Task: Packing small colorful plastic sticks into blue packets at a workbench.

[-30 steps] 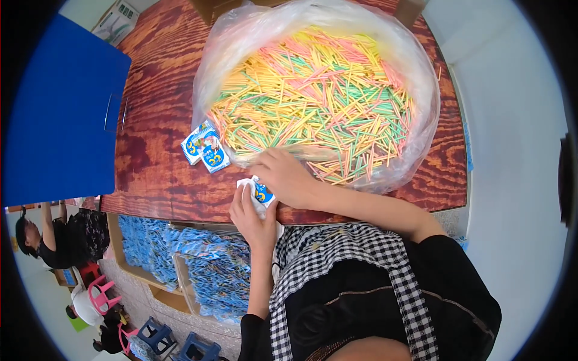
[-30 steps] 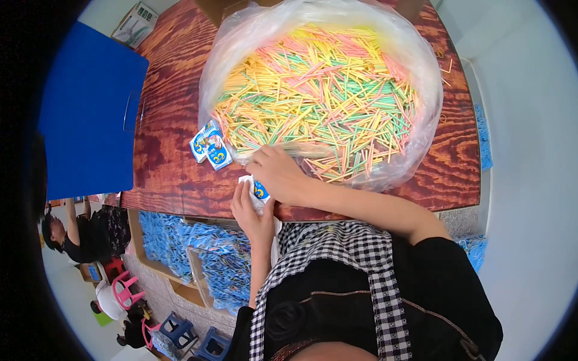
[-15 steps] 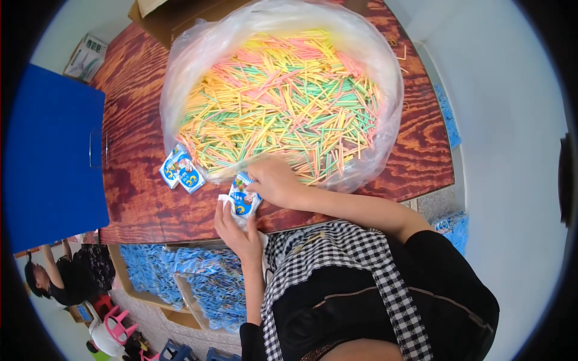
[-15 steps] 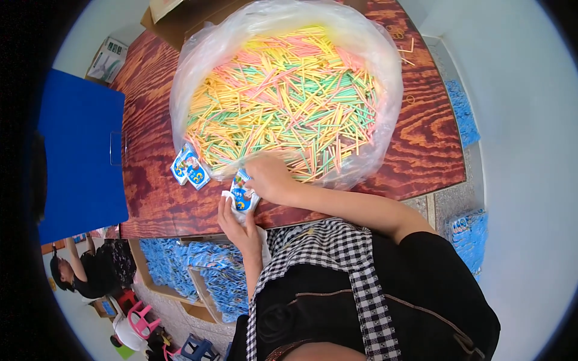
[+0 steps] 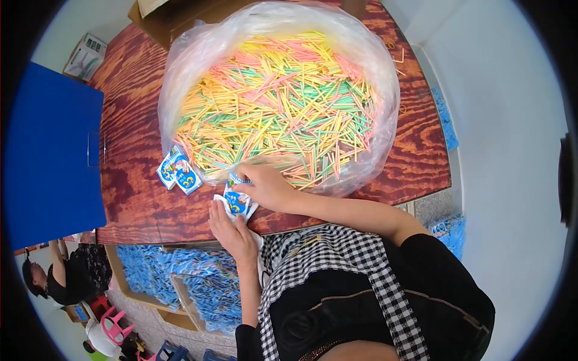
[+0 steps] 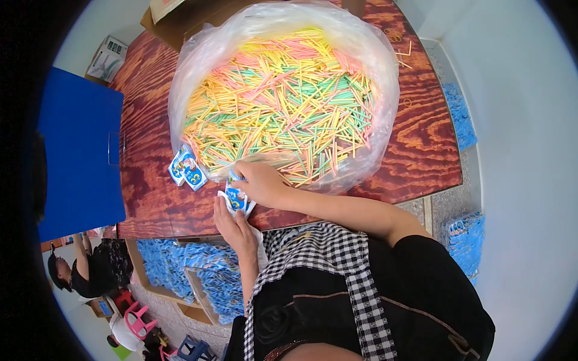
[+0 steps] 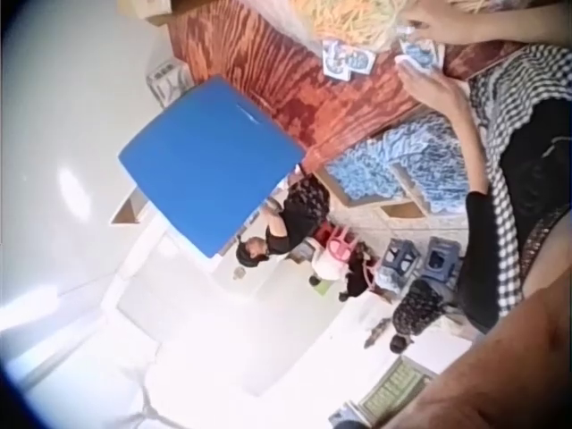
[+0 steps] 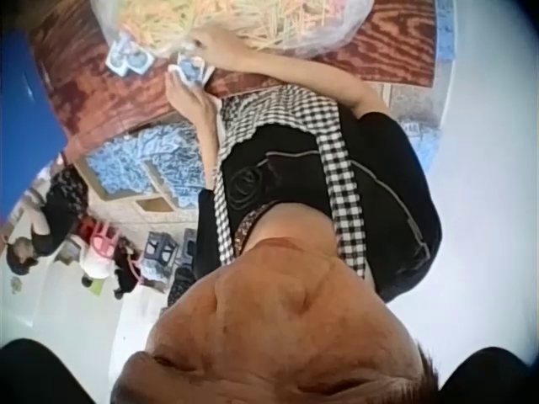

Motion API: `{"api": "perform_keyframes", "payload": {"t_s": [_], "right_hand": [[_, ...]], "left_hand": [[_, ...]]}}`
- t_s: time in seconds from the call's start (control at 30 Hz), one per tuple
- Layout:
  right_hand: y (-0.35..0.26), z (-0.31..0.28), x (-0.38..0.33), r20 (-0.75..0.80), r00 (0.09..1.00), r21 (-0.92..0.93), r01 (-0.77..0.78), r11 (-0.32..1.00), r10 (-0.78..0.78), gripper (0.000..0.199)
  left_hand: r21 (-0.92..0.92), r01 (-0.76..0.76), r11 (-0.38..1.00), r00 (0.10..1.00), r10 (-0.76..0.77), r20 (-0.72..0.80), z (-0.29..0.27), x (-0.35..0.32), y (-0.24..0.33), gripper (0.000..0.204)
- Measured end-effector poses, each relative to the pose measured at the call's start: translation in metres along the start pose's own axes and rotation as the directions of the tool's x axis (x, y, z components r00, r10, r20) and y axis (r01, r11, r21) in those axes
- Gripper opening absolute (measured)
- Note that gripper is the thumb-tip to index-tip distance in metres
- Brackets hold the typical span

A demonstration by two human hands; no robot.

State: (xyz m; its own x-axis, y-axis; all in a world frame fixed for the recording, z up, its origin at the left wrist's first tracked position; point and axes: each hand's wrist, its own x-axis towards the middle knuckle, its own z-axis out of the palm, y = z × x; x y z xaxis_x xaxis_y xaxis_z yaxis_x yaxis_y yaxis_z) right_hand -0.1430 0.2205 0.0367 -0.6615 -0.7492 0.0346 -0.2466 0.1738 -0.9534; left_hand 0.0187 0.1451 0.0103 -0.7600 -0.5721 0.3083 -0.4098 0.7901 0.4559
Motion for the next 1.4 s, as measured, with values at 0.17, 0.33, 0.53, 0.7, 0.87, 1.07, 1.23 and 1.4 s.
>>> {"api": "perform_keyframes", "payload": {"t_s": [0.17,0.33,0.53,0.7,0.87,1.07,1.23,1.4], "right_hand": [[0.016,-0.007,0.004,-0.068,0.953,-0.325,0.258,0.910,-0.294,0.015],[-0.003,-0.033,-0.007,-0.071,0.910,-0.177,0.392,0.903,-0.409,0.010],[-0.015,-0.051,-0.020,-0.031,0.955,0.124,0.298,0.946,-0.297,0.007],[-0.013,-0.077,-0.022,-0.007,1.000,0.301,-0.023,0.953,0.026,0.013],[-0.003,-0.092,-0.029,-0.178,0.967,-0.066,0.173,0.983,-0.182,0.013],[-0.001,-0.114,-0.028,-0.109,0.988,0.095,0.118,0.988,-0.107,0.012],[0.003,-0.122,-0.031,-0.139,0.982,0.154,0.148,0.977,-0.127,0.005],[0.035,-0.193,-0.018,-0.336,0.915,-0.494,0.031,0.869,-0.223,0.011]], "left_hand": [[0.029,0.024,0.999,0.998,-0.026,0.052,-0.004,-0.001,0.000,0.050],[-0.103,0.063,0.993,0.997,-0.068,-0.048,-0.036,0.022,0.023,0.052],[-0.518,0.185,0.835,0.982,-0.140,0.125,-0.033,0.056,0.042,0.012],[-0.593,0.200,0.779,0.963,-0.045,0.266,-0.007,0.060,0.063,0.008],[-0.701,0.431,0.567,0.890,-0.140,0.434,0.005,0.066,0.084,0.009],[-0.708,0.376,0.598,0.906,-0.076,0.417,0.017,0.067,0.075,0.004],[-0.705,0.170,0.689,0.961,0.042,0.273,0.016,0.074,0.092,0.005],[-0.693,0.222,0.686,0.956,-0.013,0.293,0.015,0.068,0.077,0.006]]}}
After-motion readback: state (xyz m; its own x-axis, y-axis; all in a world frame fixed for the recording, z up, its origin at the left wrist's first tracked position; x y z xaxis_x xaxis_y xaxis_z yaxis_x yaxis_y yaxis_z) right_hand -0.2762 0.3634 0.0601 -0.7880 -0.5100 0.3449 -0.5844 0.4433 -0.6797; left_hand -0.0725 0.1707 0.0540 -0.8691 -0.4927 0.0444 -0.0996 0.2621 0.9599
